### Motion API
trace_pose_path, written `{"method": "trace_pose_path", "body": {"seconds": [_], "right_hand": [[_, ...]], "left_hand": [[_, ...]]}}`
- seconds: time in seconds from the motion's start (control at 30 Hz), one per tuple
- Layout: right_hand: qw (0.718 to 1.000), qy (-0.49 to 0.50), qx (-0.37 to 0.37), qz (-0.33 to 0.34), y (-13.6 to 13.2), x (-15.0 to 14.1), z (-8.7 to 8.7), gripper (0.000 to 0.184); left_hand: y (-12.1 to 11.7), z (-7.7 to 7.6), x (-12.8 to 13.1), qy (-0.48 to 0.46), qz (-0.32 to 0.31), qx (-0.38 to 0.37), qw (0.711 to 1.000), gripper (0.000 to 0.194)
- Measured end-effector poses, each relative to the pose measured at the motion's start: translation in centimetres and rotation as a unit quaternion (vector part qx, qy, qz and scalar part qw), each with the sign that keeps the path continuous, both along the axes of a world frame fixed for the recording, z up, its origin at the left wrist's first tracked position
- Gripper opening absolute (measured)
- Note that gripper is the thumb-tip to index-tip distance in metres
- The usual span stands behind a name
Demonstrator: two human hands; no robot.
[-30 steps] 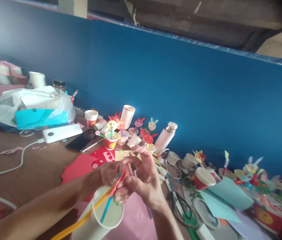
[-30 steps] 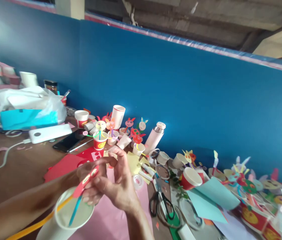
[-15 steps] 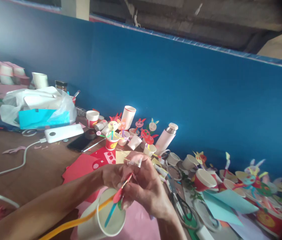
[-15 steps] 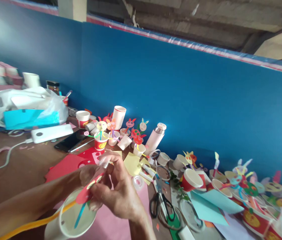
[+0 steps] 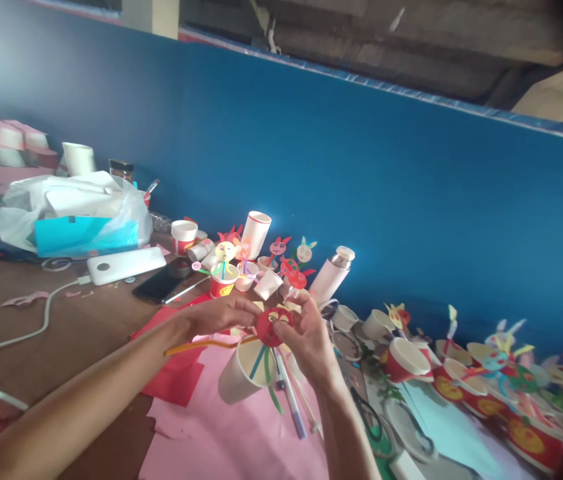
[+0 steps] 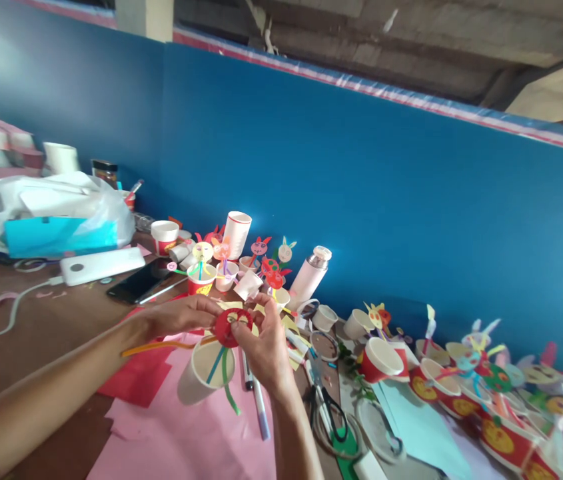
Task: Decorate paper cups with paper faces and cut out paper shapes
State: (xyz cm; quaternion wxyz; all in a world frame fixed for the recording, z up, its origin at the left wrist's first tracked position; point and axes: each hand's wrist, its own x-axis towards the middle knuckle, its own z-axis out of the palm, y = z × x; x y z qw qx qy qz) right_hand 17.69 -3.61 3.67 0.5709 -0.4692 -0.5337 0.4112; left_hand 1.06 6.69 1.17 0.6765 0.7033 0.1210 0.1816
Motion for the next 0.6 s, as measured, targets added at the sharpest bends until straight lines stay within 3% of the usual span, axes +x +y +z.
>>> {"method": "trace_pose_path", "body": {"seconds": [0.27,0.6], "right_hand": [[0.996,-0.052,-0.001,-0.067,0.6,0.4,-0.7,0.039],[0.994,-0.074,0.008,-0.08,1.0,-0.1,-1.5,0.035]], "left_hand": [[0.1,0.1,0.1,0.011,-0.066,0.018,0.998,0.028],[-0.1,-1.2,1.4,0.021,0.001,0.05,0.999,0.025]]}}
